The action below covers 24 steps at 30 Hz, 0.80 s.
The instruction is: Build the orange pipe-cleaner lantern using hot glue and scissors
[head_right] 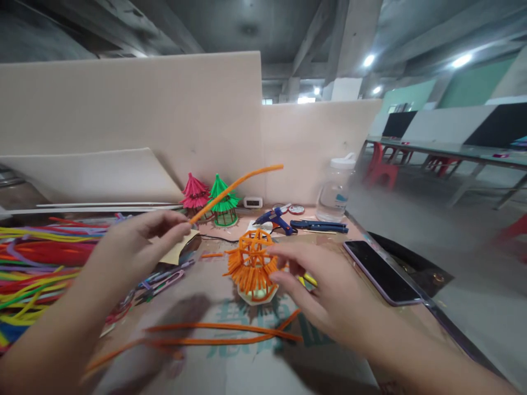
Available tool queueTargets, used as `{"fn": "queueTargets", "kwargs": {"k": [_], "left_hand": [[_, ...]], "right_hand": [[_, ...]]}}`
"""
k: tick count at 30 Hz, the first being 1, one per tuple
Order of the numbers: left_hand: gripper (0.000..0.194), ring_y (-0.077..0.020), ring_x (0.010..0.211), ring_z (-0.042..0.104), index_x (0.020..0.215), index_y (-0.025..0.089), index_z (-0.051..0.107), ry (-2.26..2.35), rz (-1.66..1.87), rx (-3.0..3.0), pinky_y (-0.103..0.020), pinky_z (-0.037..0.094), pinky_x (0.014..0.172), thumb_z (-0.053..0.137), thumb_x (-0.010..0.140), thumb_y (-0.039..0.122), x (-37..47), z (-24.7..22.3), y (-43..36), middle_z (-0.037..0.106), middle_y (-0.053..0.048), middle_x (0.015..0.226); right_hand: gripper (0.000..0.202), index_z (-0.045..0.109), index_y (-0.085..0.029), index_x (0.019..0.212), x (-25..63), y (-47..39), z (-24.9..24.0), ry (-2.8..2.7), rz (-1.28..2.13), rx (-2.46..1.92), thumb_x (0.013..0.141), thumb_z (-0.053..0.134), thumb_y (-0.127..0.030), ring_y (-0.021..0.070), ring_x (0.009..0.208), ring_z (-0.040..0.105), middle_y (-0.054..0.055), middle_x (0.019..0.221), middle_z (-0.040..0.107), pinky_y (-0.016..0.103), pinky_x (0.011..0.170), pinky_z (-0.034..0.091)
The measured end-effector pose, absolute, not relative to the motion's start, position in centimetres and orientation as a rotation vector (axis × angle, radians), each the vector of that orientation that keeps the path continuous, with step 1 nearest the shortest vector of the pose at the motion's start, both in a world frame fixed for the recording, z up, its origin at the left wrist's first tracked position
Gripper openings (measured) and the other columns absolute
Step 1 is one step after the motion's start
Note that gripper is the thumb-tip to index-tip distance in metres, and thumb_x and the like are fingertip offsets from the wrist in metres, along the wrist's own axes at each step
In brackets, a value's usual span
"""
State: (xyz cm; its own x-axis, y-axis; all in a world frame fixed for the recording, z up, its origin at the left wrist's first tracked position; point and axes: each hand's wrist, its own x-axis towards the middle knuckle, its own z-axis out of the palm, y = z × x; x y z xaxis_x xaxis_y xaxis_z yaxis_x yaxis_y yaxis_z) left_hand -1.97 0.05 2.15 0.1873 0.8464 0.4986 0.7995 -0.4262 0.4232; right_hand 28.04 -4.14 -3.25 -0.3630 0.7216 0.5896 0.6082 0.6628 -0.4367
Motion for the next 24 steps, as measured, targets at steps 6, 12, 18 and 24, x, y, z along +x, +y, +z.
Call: {"fn": "queueTargets", "kwargs": {"k": [6, 12, 18, 24], "left_hand": [[0.018, -0.0151, 0.069, 0.061, 0.083, 0.020, 0.062, 1.221, 0.938, 2.553, -0.025, 0.041, 0.062, 0.053, 0.096, 0.029, 4.2, 1.8, -1.5, 0.068, 0.001, 0.077], [0.021, -0.0163, 0.072, 0.060, 0.085, 0.020, 0.060, 1.166, 0.904, 2.586, -0.026, 0.043, 0.063, 0.046, 0.099, 0.029, 4.5, 1.6, -0.2, 0.067, -0.001, 0.081], [0.050, -0.0262, 0.110, 0.065, 0.127, 0.025, 0.058, 1.225, 0.785, 2.322, -0.036, 0.054, 0.090, 0.072, 0.083, 0.044, 1.6, 0.6, 3.3, 0.068, -0.007, 0.124], [0.066, -0.0260, 0.128, 0.056, 0.146, 0.032, 0.042, 0.995, 0.636, 2.198, -0.038, 0.054, 0.097, 0.070, 0.086, 0.039, 1.4, -2.6, 5.1, 0.056, -0.008, 0.143]], "right_hand": [[0.024, 0.070, -0.030, 0.114, 24.6, -2.7, -0.1, -1.771, 0.450, -0.843, 0.102, 0.050, -0.033, 0.0198, 0.101, 0.070, 0.003, 0.105, 0.075, 0.036, 0.090, 0.056], [0.014, 0.071, -0.030, 0.100, 24.9, -2.6, 0.6, -1.387, 0.690, -0.614, 0.099, 0.057, -0.033, 0.0125, 0.068, 0.063, -0.003, 0.073, 0.065, 0.027, 0.067, 0.055], [0.021, 0.073, -0.027, 0.099, 28.6, -1.4, 0.1, -1.545, 0.500, -0.949, 0.097, 0.057, -0.039, 0.0102, 0.046, 0.039, -0.006, 0.053, 0.041, 0.024, 0.040, 0.030], [0.023, 0.071, -0.022, 0.106, 29.7, -0.1, -0.9, -1.892, 0.124, -1.150, 0.095, 0.051, -0.022, 0.0141, 0.058, 0.061, 0.000, 0.072, 0.071, 0.027, 0.054, 0.046]]}}
